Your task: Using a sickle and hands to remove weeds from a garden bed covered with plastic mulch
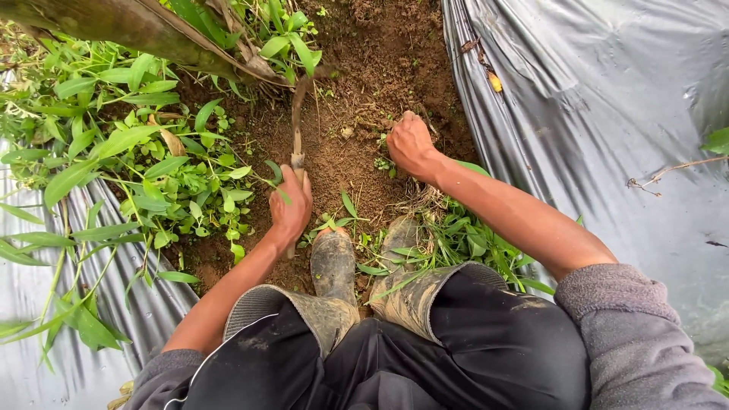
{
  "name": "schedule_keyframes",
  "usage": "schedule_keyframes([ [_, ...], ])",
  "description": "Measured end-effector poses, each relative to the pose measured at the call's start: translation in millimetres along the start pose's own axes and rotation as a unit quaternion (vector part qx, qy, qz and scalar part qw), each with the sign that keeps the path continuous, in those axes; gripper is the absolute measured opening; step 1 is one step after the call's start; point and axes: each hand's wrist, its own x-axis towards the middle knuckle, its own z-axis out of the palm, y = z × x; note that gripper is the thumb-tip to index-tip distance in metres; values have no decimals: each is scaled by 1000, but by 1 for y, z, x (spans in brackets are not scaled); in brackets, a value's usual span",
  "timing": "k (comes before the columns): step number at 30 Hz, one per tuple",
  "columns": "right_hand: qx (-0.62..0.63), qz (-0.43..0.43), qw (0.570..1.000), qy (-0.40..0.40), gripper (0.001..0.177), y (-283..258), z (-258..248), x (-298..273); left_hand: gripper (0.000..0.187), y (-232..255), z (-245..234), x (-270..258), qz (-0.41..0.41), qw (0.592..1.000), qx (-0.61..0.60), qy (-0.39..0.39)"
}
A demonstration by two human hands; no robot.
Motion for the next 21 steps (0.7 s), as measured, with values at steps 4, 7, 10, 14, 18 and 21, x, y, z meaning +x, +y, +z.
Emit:
schedule_keyframes([
  [4, 21, 10, 1000, -3, 39, 9, -2, 6, 28, -21, 16, -16, -44, 989, -134, -33],
  [7, 21, -2, 1000, -22, 38, 2, 9, 11, 21, -31, 32, -7, -15, 993, -102, 64],
  [10, 0, -14, 999, -47, 39, -3, 8, 12, 22, -7, -4, 0, -12, 983, -143, 114],
  [14, -83, 38, 989, 115, 32, 3, 4, 6, 22, -10, 15, 19, 15, 973, -153, 174],
  [18, 140, 61, 980, -127, 26, 32, -33, 47, 24, -42, 59, 5, 79, 961, -190, 186],
  [21, 290, 59, 949, 109, 22, 59, -83, 61, 29, -27, 30, -15, 67, 945, -258, 190],
])
